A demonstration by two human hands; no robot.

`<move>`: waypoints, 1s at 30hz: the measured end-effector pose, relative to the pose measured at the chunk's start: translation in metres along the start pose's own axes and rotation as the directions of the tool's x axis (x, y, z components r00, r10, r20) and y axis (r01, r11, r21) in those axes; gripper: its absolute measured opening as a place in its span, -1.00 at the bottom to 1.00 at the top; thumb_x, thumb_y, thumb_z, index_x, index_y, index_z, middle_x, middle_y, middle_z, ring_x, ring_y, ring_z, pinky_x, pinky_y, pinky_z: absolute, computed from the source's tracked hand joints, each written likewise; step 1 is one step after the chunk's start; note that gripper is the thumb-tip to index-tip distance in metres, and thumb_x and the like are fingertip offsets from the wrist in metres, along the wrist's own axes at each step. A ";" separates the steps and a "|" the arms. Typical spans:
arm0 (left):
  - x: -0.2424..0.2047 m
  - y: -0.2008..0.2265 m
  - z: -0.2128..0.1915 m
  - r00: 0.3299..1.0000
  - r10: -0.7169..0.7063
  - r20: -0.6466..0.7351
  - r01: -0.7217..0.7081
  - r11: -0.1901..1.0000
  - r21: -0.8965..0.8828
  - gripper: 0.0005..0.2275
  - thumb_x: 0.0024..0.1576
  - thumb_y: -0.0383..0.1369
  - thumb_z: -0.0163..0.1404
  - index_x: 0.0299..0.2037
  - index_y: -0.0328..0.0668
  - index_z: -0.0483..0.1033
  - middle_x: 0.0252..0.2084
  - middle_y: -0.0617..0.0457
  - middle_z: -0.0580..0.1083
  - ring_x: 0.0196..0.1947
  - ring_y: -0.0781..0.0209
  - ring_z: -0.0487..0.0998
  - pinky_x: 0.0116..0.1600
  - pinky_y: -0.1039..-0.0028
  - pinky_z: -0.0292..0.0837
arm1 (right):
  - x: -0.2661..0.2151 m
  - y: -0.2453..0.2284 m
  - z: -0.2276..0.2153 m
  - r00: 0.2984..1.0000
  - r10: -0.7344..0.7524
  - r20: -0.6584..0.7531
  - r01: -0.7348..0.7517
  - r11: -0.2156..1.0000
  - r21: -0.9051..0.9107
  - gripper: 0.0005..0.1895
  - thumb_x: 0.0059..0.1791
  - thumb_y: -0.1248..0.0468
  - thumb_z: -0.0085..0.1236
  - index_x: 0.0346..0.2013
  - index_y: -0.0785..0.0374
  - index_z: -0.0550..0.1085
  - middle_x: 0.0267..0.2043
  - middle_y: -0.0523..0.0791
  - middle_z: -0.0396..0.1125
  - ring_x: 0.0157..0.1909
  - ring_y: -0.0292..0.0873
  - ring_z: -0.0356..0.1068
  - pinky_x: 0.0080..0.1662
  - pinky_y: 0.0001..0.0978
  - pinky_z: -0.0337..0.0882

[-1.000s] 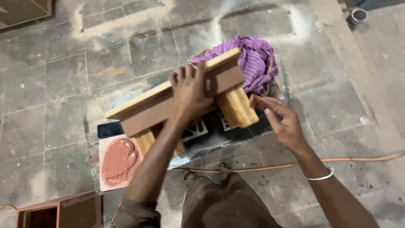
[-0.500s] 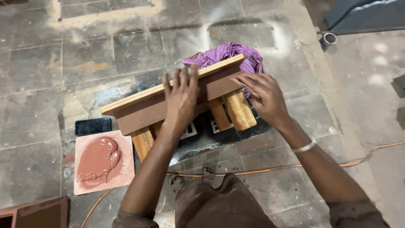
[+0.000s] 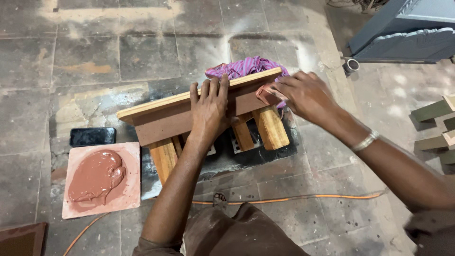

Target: The person scoops a pink paste from a tray and applies it to the surfaces of a small wooden stool using a small rectangular card. They repeatedly smooth the paste over the legs and frame of the stool.

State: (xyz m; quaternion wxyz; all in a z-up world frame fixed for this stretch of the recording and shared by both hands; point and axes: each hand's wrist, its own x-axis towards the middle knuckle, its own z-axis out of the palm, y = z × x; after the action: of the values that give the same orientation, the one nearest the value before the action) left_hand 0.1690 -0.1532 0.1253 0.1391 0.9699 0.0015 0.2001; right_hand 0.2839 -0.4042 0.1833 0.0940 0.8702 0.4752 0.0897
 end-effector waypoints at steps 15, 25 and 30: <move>0.004 0.001 0.004 0.998 -0.039 0.049 0.040 0.999 -0.021 0.12 -0.40 -0.03 0.46 0.39 -0.24 0.08 0.24 -0.16 0.31 0.33 -0.08 0.22 0.40 -0.08 -0.10 | -0.013 -0.004 0.016 0.997 -0.014 -0.070 0.029 0.977 0.211 -0.63 -0.01 0.35 0.25 0.10 0.07 0.55 0.07 -0.22 0.47 0.14 -0.20 0.39 0.19 -0.20 0.32; -0.001 0.001 0.005 1.000 -0.025 0.017 0.026 0.998 -0.057 0.12 -0.39 -0.05 0.46 0.41 -0.24 0.08 0.28 -0.16 0.30 0.33 -0.09 0.23 0.42 -0.07 -0.12 | 0.026 -0.014 0.004 0.948 0.137 0.289 -0.193 0.966 0.174 -0.76 0.14 0.18 0.05 0.08 0.07 0.52 0.05 -0.19 0.47 0.09 -0.17 0.43 0.14 -0.29 0.40; 0.003 0.000 0.001 0.999 -0.031 0.025 0.032 0.998 -0.049 0.08 -0.39 -0.10 0.47 0.39 -0.22 0.11 0.23 -0.14 0.33 0.34 -0.08 0.24 0.43 -0.06 -0.12 | -0.022 -0.021 0.006 0.998 -0.051 -0.029 0.056 0.976 0.213 -0.50 -0.19 0.32 0.31 0.06 0.11 0.55 0.03 -0.13 0.49 0.16 -0.11 0.40 0.10 -0.13 0.36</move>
State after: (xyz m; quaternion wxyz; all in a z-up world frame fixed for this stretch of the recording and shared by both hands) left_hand 0.1718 -0.1533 0.1252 0.1662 0.9683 0.0102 0.1862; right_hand 0.2570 -0.4117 0.1710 -0.0032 0.8611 0.5064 0.0458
